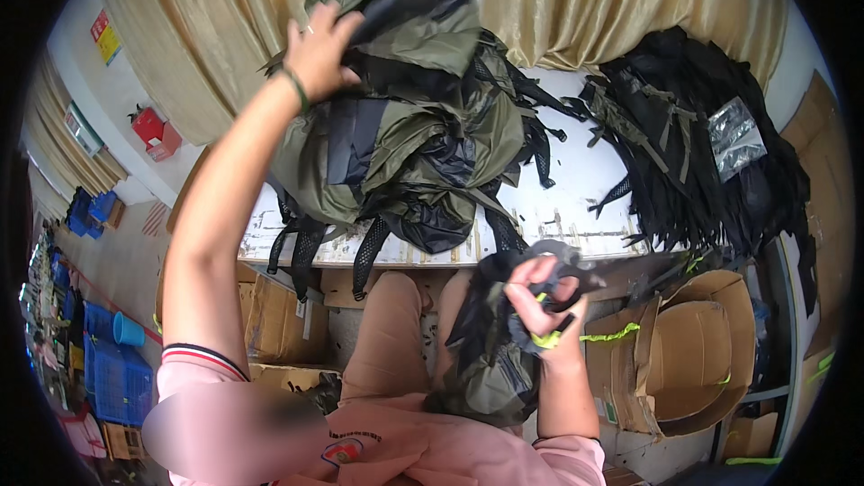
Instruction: The person is using scissors to trim excess straps or threads from several green and black backpacks.
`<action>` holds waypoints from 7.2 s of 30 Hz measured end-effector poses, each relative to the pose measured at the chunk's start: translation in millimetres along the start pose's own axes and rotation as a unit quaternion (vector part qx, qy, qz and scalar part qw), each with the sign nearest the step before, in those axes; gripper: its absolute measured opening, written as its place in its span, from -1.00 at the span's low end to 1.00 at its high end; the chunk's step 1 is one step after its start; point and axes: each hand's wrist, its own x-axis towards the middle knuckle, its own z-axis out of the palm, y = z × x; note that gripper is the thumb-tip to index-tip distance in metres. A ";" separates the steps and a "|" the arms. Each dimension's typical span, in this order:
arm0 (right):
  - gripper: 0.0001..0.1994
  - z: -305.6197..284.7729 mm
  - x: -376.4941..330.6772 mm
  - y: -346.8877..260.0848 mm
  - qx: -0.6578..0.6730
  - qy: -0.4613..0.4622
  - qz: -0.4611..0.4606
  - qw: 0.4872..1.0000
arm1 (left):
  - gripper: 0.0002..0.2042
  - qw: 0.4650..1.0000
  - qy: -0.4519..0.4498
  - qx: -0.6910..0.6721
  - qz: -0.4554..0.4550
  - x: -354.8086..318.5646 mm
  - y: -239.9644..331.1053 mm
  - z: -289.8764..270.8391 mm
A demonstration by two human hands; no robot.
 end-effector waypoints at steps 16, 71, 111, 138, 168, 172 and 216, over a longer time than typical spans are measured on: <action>-0.70 59.1 -19.5 94.8 -0.191 -0.217 0.062 0.955 | -0.69 0.117 -0.161 -0.763 -0.615 -368.8 162.4 -109.7; -0.67 -75.0 -110.1 89.3 -0.292 -0.262 0.443 0.806 | -0.84 0.709 -0.405 -0.574 -0.065 -402.0 125.9 -49.2; -0.60 -53.8 -71.2 126.7 -0.192 -0.105 0.195 0.956 | -0.80 0.582 -0.345 -0.674 -0.295 -422.8 77.4 -81.7; -0.75 -62.0 -64.7 104.0 -0.344 -0.220 0.224 0.885 | -0.77 0.806 -0.244 -0.507 -0.184 -384.3 108.2 -79.3; -0.73 -66.5 -101.1 95.4 -0.350 -0.158 0.149 0.911 | -0.51 0.817 -0.329 -0.425 -0.207 -477.2 152.1 -118.9; -0.72 -78.2 -104.3 101.5 -0.315 -0.104 0.207 0.921 | -0.44 0.828 -0.299 -0.453 -0.143 -488.9 148.0 -128.7; -0.81 -96.5 -93.5 124.5 -0.416 -0.131 0.203 0.877 | -0.76 0.490 -0.697 -0.494 -0.174 -548.3 75.8 -132.8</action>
